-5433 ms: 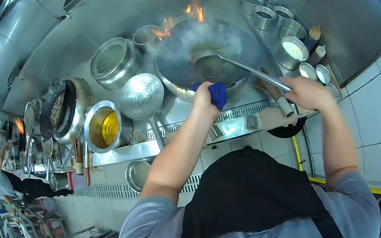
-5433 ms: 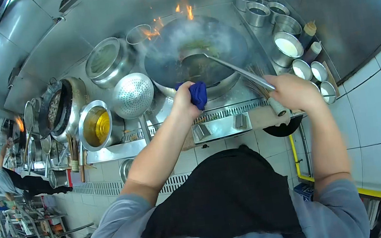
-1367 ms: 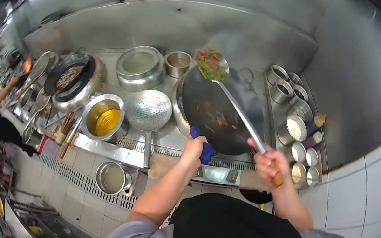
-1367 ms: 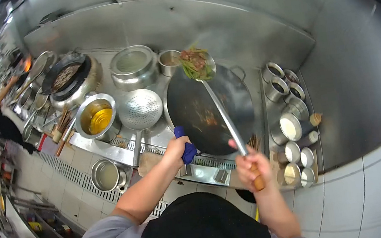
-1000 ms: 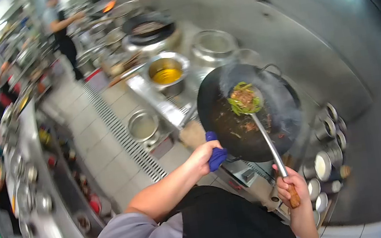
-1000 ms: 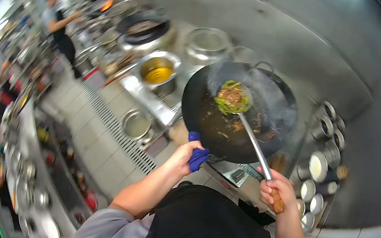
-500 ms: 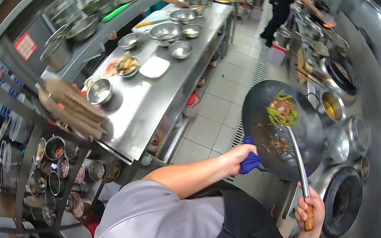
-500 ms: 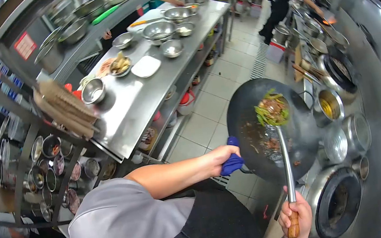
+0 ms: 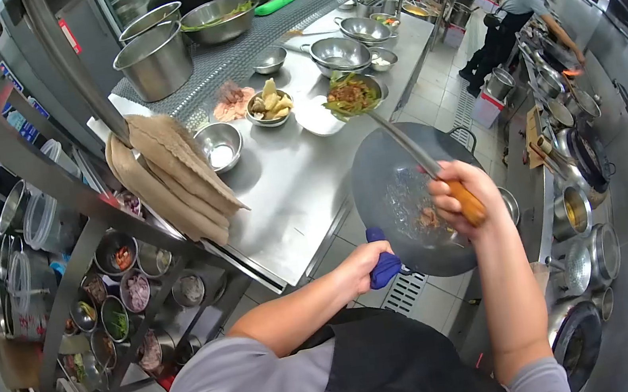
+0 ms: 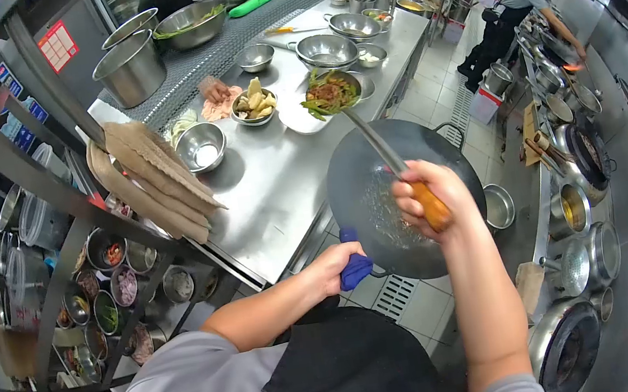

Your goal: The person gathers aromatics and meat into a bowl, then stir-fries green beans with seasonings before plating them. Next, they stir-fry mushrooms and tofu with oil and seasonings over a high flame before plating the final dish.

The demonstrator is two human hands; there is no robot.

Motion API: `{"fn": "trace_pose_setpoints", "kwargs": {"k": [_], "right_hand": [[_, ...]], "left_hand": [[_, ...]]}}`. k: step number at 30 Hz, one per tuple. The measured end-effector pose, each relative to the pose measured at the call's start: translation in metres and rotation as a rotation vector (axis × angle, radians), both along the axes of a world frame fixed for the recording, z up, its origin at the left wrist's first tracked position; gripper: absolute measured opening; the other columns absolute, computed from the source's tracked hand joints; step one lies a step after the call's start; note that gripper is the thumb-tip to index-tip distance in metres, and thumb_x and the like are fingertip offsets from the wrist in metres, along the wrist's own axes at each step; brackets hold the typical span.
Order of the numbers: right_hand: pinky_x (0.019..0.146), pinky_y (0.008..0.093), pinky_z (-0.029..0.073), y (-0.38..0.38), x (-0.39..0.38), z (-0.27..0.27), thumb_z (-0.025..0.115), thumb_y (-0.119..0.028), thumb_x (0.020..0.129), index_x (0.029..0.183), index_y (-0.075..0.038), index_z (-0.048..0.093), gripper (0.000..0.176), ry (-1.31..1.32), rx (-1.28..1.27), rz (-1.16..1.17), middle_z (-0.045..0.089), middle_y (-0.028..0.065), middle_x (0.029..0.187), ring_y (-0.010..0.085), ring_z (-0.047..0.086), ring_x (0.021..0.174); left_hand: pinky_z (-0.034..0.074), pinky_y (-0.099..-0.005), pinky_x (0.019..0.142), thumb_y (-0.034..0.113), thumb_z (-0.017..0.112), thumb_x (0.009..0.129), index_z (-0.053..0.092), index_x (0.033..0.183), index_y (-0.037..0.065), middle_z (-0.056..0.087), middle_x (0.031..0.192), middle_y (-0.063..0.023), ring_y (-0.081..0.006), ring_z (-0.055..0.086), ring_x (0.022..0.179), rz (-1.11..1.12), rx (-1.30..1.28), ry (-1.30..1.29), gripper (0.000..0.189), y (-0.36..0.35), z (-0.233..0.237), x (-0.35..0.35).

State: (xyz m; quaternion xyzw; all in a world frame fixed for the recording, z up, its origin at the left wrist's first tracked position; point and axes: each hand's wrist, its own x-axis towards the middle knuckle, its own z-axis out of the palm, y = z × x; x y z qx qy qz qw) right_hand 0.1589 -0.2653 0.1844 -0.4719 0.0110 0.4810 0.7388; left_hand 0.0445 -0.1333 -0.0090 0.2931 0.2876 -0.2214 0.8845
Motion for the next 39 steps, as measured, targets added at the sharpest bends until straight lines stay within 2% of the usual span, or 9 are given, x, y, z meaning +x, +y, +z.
{"fn": "trace_pose_setpoints", "kwargs": {"k": [3, 9, 14, 17, 25, 28, 30, 35, 39], "right_hand": [[0.037, 0.0259, 0.037, 0.070, 0.017, -0.020, 0.052, -0.010, 0.082, 0.083, -0.005, 0.045, 0.009, -0.110, -0.209, -0.045, 0.051, 0.0050, 0.062, 0.0123, 0.048, 0.044], [0.045, 0.0320, 0.044, 0.132, 0.021, -0.082, 0.053, -0.008, 0.077, 0.086, 0.006, 0.054, 0.016, -0.608, -0.585, 0.086, 0.054, 0.0093, 0.063, 0.0200, 0.054, 0.049], [0.077, 0.0425, 0.049, 0.129, 0.014, -0.095, 0.053, -0.012, 0.073, 0.109, 0.005, 0.056, 0.040, -1.087, -1.028, 0.216, 0.064, 0.0259, 0.087, 0.0381, 0.064, 0.086], [0.081, 0.0429, 0.050, 0.133, 0.001, -0.090, 0.051, -0.012, 0.073, 0.124, 0.003, 0.050, 0.053, -1.269, -1.186, 0.239, 0.065, 0.0259, 0.091, 0.0381, 0.063, 0.089], [0.085, 0.0413, 0.048, 0.116, -0.005, -0.077, 0.051, -0.012, 0.074, 0.135, 0.001, 0.041, 0.063, -1.146, -1.105, 0.188, 0.064, 0.0267, 0.096, 0.0375, 0.063, 0.093], [0.069, 0.0371, 0.051, 0.111, 0.000, -0.082, 0.055, -0.009, 0.073, 0.134, 0.004, 0.041, 0.064, -1.214, -1.026, 0.127, 0.066, 0.0216, 0.086, 0.0290, 0.067, 0.073], [0.052, 0.0321, 0.048, 0.108, -0.006, -0.061, 0.053, -0.007, 0.076, 0.132, 0.003, 0.044, 0.058, -0.892, -0.864, 0.018, 0.062, 0.0137, 0.074, 0.0196, 0.059, 0.054], [0.036, 0.0234, 0.037, 0.026, -0.012, -0.023, 0.052, -0.004, 0.079, 0.125, 0.001, 0.050, 0.046, -0.344, -0.287, -0.267, 0.051, 0.0060, 0.065, 0.0129, 0.046, 0.042], [0.037, 0.0229, 0.038, -0.041, -0.062, 0.027, 0.051, -0.002, 0.078, 0.126, 0.004, 0.049, 0.048, -0.403, -0.591, -0.329, 0.052, 0.0060, 0.064, 0.0114, 0.047, 0.042]], "left_hand": [[0.049, -0.0263, 0.046, 0.012, 0.056, 0.078, 0.056, 0.074, 0.005, 0.058, 0.064, -0.0032, -0.0140, 0.057, 0.051, -0.028, -0.006, -0.007, 0.008, 0.022, 0.000, -0.002], [0.049, -0.0262, 0.046, 0.013, 0.057, 0.076, 0.055, 0.075, 0.005, 0.057, 0.064, -0.0032, -0.0142, 0.057, 0.050, -0.069, -0.078, 0.049, 0.008, 0.047, -0.001, -0.004], [0.048, -0.0256, 0.048, 0.014, 0.056, 0.076, 0.054, 0.076, 0.007, 0.056, 0.064, -0.0029, -0.0141, 0.056, 0.052, -0.097, -0.067, 0.080, 0.008, 0.056, -0.008, -0.003], [0.047, -0.0255, 0.048, 0.014, 0.056, 0.077, 0.053, 0.075, 0.007, 0.056, 0.064, -0.0025, -0.0136, 0.056, 0.052, -0.131, -0.059, 0.044, 0.008, 0.062, -0.008, 0.002], [0.048, -0.0259, 0.048, 0.012, 0.058, 0.077, 0.057, 0.079, 0.005, 0.058, 0.068, -0.0035, -0.0143, 0.058, 0.055, -0.121, -0.080, 0.056, 0.007, 0.065, -0.001, 0.010], [0.049, -0.0264, 0.050, 0.011, 0.058, 0.076, 0.057, 0.081, 0.005, 0.059, 0.070, -0.0040, -0.0147, 0.059, 0.057, -0.125, -0.049, 0.045, 0.008, 0.065, -0.011, 0.016], [0.049, -0.0267, 0.050, 0.011, 0.058, 0.076, 0.057, 0.081, 0.005, 0.059, 0.070, -0.0041, -0.0150, 0.059, 0.057, -0.128, -0.075, 0.020, 0.009, 0.066, -0.013, 0.017], [0.049, -0.0273, 0.049, 0.014, 0.058, 0.075, 0.057, 0.076, 0.004, 0.060, 0.069, -0.0055, -0.0156, 0.059, 0.056, -0.135, -0.038, -0.037, 0.010, 0.068, -0.009, 0.027], [0.048, -0.0286, 0.047, 0.014, 0.057, 0.075, 0.058, 0.078, 0.002, 0.060, 0.069, -0.0064, -0.0162, 0.058, 0.054, -0.138, -0.017, -0.045, 0.013, 0.065, -0.005, 0.035]]}}
